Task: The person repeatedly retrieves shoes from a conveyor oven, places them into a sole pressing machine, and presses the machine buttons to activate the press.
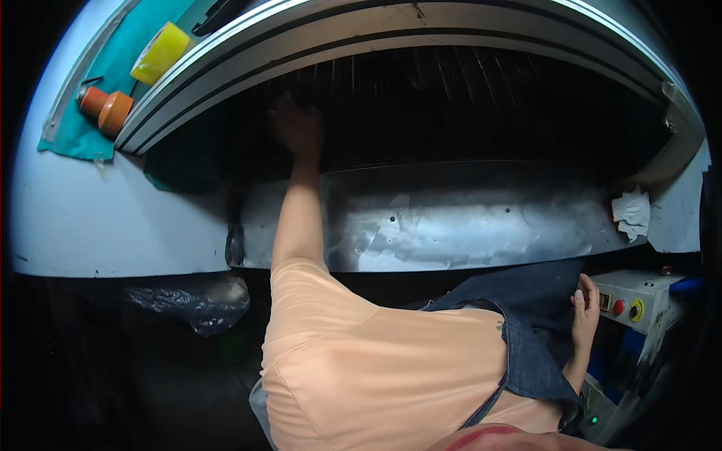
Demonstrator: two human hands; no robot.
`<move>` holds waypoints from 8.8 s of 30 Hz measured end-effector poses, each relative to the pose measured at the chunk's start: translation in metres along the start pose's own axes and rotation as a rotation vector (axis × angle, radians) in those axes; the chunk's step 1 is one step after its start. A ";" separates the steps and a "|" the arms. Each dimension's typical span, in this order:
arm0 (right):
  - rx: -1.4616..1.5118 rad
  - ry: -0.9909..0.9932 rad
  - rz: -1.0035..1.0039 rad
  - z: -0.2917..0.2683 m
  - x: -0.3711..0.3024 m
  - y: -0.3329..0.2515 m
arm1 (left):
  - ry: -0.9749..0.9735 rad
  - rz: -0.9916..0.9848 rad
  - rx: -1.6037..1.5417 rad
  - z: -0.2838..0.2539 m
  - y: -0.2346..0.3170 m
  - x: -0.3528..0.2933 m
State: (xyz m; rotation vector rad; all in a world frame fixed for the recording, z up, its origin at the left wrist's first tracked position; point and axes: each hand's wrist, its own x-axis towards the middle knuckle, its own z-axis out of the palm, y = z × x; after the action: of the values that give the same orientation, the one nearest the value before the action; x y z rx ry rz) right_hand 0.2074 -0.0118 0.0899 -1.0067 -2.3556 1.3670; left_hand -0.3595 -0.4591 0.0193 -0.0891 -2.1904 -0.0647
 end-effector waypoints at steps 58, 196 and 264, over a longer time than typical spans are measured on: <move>1.355 0.777 -0.441 -0.251 -0.197 0.015 | -0.910 1.143 -1.227 -0.320 0.535 -0.183; -0.428 1.023 0.019 -0.041 -0.203 0.131 | -1.278 2.199 -2.830 -0.656 0.359 -0.060; -0.434 1.024 0.016 -0.045 -0.207 0.142 | -0.497 1.597 -1.984 -0.572 0.257 0.025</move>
State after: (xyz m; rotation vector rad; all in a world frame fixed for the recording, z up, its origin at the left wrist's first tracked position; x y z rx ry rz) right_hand 0.4457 -0.0732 0.0224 -1.3808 -1.8064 0.1620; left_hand 0.1118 -0.2478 0.3759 -2.8504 -0.9207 -1.2477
